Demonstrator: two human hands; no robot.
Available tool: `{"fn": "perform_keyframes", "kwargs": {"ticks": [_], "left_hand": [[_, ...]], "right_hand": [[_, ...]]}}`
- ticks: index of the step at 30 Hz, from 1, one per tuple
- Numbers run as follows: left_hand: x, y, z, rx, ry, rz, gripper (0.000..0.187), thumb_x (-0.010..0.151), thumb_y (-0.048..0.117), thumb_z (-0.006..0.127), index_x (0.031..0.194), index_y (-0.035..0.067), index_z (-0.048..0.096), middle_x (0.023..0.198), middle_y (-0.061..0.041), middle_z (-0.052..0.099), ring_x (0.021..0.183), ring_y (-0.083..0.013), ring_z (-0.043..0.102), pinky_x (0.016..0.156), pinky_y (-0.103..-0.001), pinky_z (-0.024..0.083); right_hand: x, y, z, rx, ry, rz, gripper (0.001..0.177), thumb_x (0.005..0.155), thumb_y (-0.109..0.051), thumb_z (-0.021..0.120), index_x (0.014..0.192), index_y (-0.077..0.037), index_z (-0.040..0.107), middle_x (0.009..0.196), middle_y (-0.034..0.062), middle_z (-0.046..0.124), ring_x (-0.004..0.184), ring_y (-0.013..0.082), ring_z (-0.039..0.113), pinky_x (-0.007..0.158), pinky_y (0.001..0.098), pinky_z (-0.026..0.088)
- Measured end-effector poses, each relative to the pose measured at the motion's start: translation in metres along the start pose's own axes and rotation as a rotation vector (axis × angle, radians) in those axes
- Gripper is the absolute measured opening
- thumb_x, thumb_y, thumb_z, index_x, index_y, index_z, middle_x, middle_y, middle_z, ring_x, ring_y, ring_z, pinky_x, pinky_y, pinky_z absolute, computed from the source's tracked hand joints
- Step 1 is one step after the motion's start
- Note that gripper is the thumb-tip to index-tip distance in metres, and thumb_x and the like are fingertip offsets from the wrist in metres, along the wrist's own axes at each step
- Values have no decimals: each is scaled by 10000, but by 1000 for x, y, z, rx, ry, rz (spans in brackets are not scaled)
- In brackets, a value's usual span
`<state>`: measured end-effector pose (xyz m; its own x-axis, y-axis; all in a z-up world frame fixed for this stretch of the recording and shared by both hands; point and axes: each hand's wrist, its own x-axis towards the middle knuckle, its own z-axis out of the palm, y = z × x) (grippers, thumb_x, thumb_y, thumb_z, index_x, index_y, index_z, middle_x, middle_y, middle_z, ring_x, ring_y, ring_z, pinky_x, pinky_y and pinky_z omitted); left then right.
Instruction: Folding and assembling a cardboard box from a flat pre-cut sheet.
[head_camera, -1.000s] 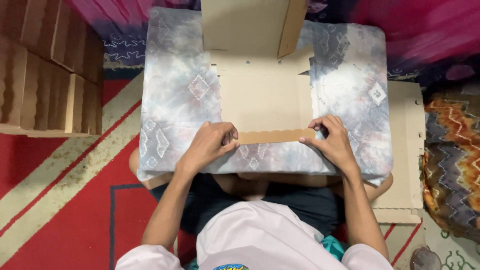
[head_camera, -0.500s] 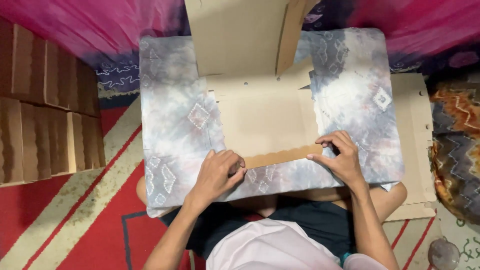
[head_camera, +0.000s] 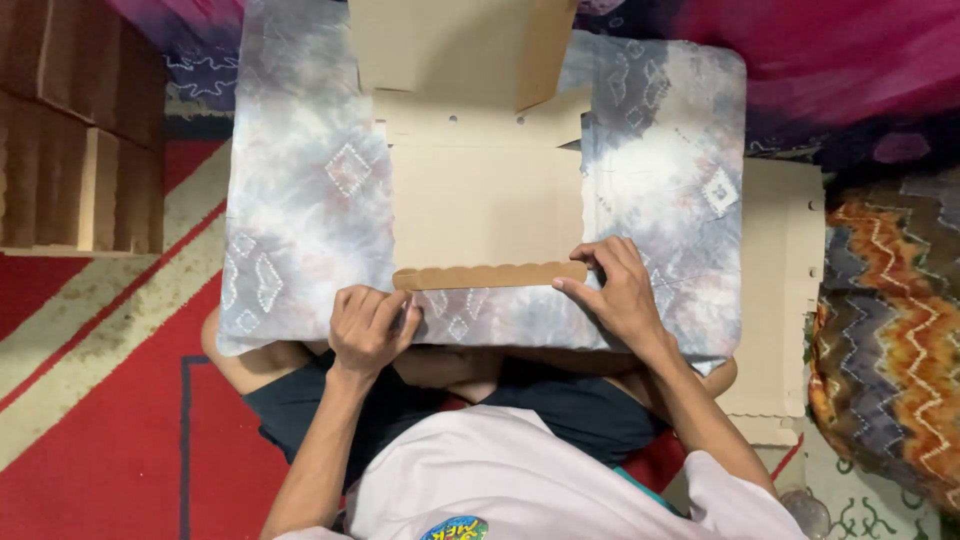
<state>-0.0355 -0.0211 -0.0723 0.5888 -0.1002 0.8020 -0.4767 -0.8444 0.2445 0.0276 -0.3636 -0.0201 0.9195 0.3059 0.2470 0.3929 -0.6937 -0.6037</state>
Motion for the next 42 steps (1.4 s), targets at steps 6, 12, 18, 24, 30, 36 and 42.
{"fn": "perform_keyframes", "kwargs": {"ticks": [6,12,18,24,30,36,42], "left_hand": [[37,9,-17,-120,-247,-90,69,907,151,743,934,98,710,736,-23,571,708,-205,595,747,-324,480],[57,-2,-24,-208,-555,-150,63,973,202,662,971,141,680,775,-12,541,790,-211,586,745,-325,431],[64,2,-28,-188,-611,-176,157,935,235,709,976,90,665,809,-65,564,819,-293,611,752,-396,463],[33,14,-29,-49,-426,-254,164,980,294,675,1082,165,682,932,-20,522,864,-219,541,750,-348,416],[18,14,-22,-23,-328,-213,136,985,288,665,1070,188,702,936,-10,546,865,-201,542,769,-329,416],[11,20,-39,-115,-369,-240,165,949,204,703,1110,179,727,1116,-34,640,1058,-220,595,902,-352,456],[-3,58,-62,-341,-180,-410,225,952,46,669,1172,88,692,1293,-118,608,1244,-313,574,1073,-472,418]], "right_hand": [[-12,-13,3,-9,62,89,368,783,-276,894,1060,-120,710,846,81,588,881,325,608,860,446,507],[-23,-21,20,45,243,209,432,767,-250,921,1111,-119,693,933,69,584,942,292,592,923,413,474],[-25,-26,29,23,239,251,323,771,-201,877,1036,-145,703,1000,73,533,1005,310,549,960,441,434],[-21,-25,49,-58,265,157,229,838,-263,859,972,-186,689,1035,33,512,1018,281,518,956,410,419],[-31,-48,48,-117,291,96,162,914,-215,802,999,-158,677,1120,49,511,1091,290,508,971,428,407],[-59,-56,48,-110,274,10,359,950,-245,760,1247,-61,675,1418,207,555,1319,417,511,1091,528,393],[-84,-83,54,-43,346,20,389,1033,-258,659,1352,-37,637,1616,206,384,1485,400,339,1179,532,312]]}}
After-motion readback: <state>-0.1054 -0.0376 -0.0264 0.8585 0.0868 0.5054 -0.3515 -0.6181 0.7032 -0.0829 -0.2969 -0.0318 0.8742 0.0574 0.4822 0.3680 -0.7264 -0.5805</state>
